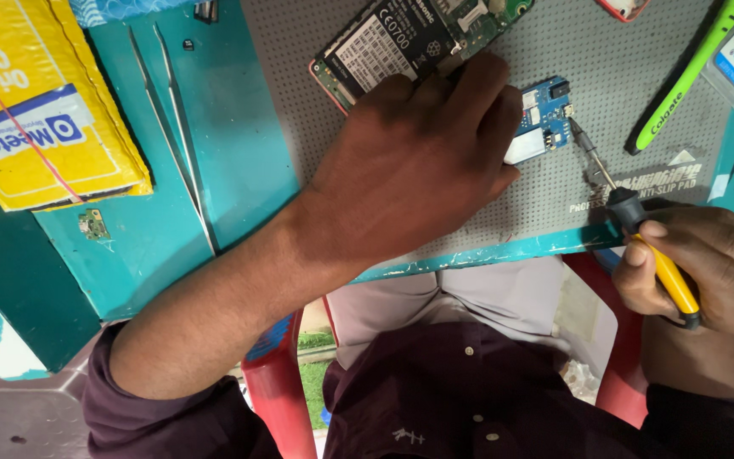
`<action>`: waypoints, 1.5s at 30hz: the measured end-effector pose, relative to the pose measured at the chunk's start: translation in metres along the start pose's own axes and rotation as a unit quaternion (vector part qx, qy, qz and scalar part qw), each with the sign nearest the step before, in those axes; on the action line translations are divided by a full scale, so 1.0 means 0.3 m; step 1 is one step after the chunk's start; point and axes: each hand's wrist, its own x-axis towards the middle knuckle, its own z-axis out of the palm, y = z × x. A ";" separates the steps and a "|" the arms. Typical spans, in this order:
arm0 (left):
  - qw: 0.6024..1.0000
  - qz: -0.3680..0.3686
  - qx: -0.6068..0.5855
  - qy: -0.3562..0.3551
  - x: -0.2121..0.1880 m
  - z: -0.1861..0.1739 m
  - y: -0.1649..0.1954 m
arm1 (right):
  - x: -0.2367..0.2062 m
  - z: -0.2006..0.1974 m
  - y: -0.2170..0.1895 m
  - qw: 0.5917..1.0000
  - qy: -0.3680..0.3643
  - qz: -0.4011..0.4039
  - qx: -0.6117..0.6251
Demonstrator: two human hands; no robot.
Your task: The person uses a soldering iron to work on a small blue circuit board placed on a workbench. They hold the board with one hand while applying the soldering iron with the other, moving between different components on the board throughout the video.
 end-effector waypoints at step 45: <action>0.999 -0.046 -0.025 -0.008 -0.008 0.004 0.028 | 0.021 0.018 0.001 0.999 0.004 -0.045 -0.010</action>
